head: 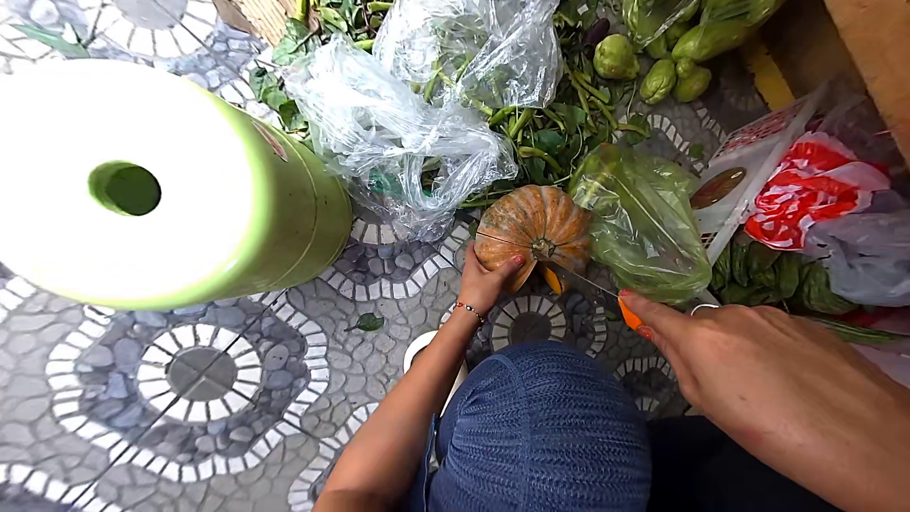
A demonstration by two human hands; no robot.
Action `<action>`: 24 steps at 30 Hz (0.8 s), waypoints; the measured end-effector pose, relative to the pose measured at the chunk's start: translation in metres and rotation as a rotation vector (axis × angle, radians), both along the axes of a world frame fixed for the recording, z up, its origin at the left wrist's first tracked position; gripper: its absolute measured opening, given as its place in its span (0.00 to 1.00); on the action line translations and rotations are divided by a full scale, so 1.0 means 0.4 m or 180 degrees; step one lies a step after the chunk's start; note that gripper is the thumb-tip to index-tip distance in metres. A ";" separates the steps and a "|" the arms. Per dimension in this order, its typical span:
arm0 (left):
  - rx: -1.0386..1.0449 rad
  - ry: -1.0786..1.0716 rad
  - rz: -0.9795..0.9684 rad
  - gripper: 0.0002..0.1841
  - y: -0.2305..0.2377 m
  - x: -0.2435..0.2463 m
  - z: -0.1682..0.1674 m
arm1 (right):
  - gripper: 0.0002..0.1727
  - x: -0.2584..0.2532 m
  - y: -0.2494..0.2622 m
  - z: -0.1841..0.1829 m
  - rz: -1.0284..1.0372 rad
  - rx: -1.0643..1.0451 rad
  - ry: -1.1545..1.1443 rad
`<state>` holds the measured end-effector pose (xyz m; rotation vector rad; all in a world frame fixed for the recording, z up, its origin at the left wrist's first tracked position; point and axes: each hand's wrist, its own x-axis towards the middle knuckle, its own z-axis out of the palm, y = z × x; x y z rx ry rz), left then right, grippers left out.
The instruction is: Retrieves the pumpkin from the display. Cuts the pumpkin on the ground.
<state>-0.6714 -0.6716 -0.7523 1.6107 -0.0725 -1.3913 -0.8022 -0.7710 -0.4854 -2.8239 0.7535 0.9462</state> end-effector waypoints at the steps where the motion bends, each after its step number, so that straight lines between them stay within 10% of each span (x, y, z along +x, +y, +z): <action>1: -0.0013 0.0020 0.0019 0.46 0.000 0.003 -0.002 | 0.24 0.004 0.003 -0.005 -0.0007 0.0002 -0.0041; 24: 0.0114 -0.0044 -0.0084 0.41 0.006 -0.002 0.007 | 0.29 -0.150 0.088 -0.102 -0.0479 0.0145 0.0236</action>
